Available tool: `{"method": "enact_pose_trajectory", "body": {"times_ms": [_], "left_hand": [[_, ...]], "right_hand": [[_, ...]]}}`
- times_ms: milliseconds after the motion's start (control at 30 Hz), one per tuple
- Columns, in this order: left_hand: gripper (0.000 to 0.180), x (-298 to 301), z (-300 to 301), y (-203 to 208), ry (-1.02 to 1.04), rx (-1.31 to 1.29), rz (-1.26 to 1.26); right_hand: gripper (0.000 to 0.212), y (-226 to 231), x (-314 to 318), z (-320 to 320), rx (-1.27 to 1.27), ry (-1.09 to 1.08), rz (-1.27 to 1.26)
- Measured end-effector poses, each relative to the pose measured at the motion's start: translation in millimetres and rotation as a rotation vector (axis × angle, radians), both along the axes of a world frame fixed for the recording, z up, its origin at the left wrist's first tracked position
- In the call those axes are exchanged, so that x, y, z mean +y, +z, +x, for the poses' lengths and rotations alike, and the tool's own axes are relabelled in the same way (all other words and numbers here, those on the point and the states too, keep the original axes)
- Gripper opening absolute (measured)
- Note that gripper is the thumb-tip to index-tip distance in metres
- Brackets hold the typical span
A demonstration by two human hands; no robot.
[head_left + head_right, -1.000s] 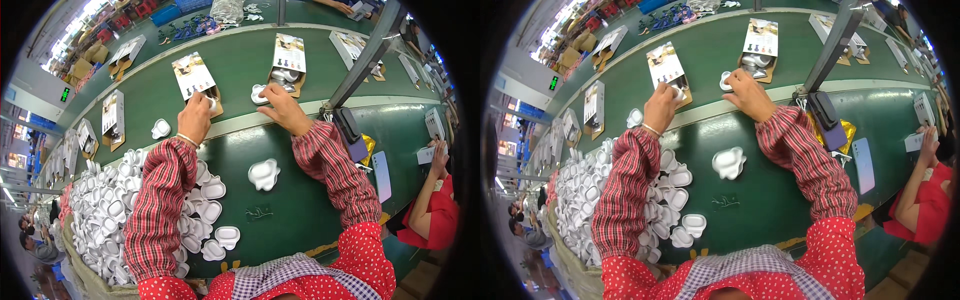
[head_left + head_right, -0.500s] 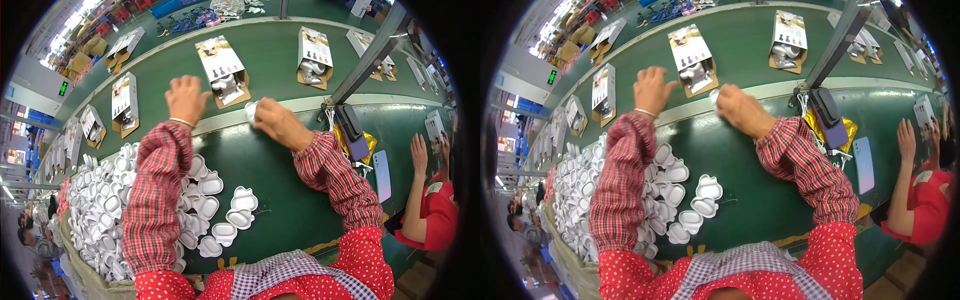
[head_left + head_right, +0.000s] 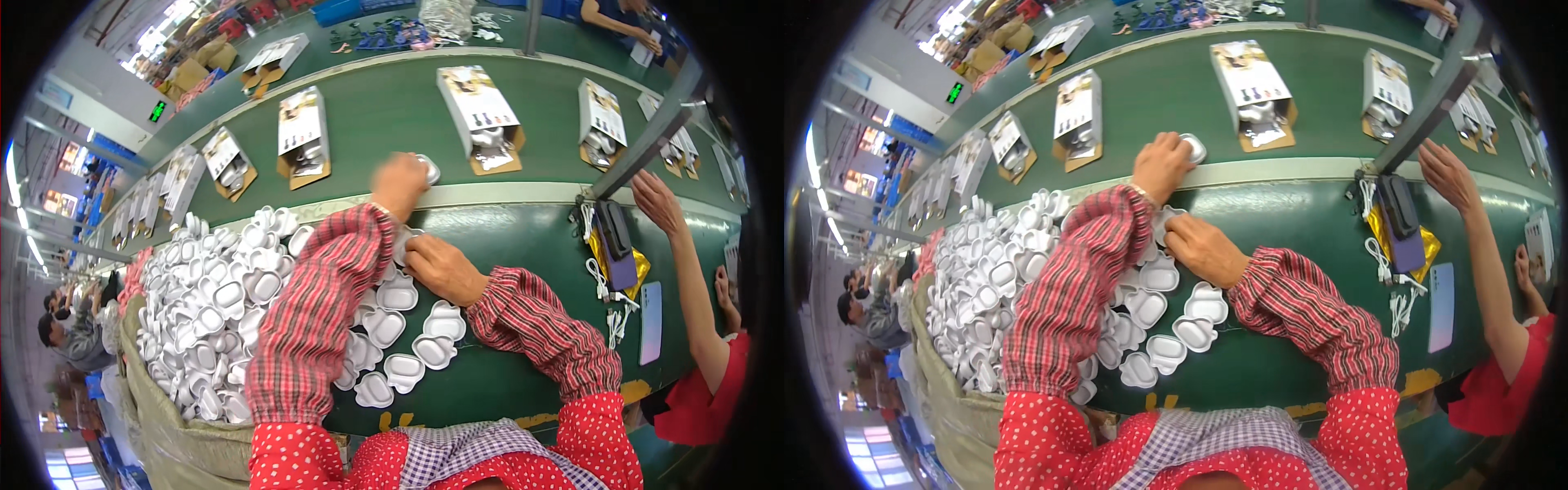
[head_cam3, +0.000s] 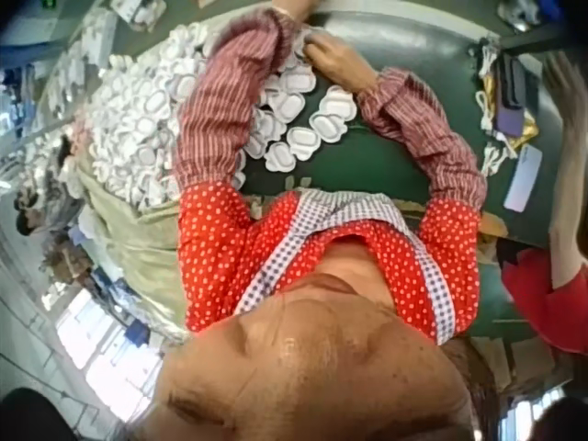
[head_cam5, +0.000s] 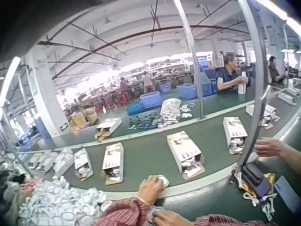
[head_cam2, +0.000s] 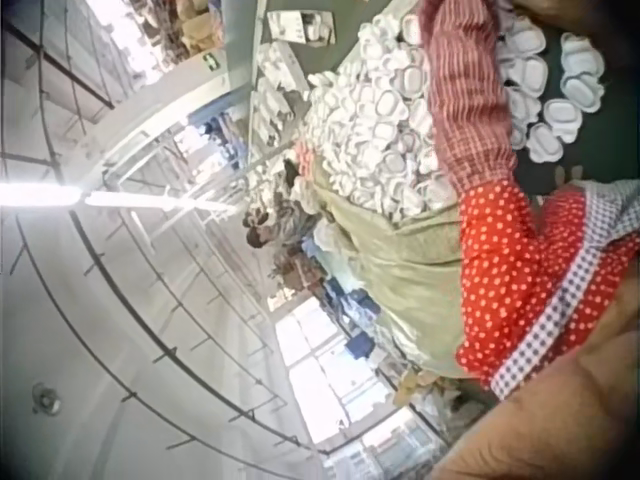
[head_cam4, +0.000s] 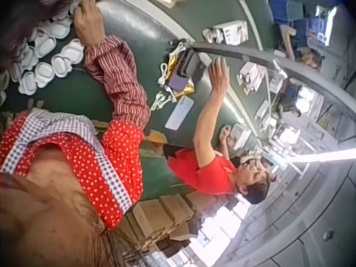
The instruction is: The person takes small white plastic inserts from a pile, arranges them on the table, and packs them into product boxes moving along an assembly line conveyor belt by hand.
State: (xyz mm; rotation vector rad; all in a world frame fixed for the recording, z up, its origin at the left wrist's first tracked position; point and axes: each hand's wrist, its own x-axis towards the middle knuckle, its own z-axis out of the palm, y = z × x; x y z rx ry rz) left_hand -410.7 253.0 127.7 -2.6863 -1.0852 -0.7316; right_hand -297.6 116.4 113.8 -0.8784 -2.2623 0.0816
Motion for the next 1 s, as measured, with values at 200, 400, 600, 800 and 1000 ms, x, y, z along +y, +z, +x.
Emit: {"method": "enact_pose_trajectory", "body": {"times_ms": [200,400,600,800,1000], "left_hand": [[0.012,0,-6,12,0.036,0.199,0.108],[0.011,41,-113,36,0.324,0.131,-0.056],[0.014,79,-111,28,0.286,0.055,-0.122],[0.029,81,-108,37,0.166,-0.139,-0.084],[0.036,-116,-113,111,-0.354,0.135,-0.289]], "right_hand": [[0.019,-3,-2,-5,0.055,-0.02,-0.046],[0.02,2,0,-19,0.04,0.009,-0.056],[0.021,7,-4,-18,0.054,0.011,-0.072],[0.023,7,-5,-27,0.084,0.02,-0.059],[0.016,4,1,-7,0.209,-0.109,-0.139]]}}
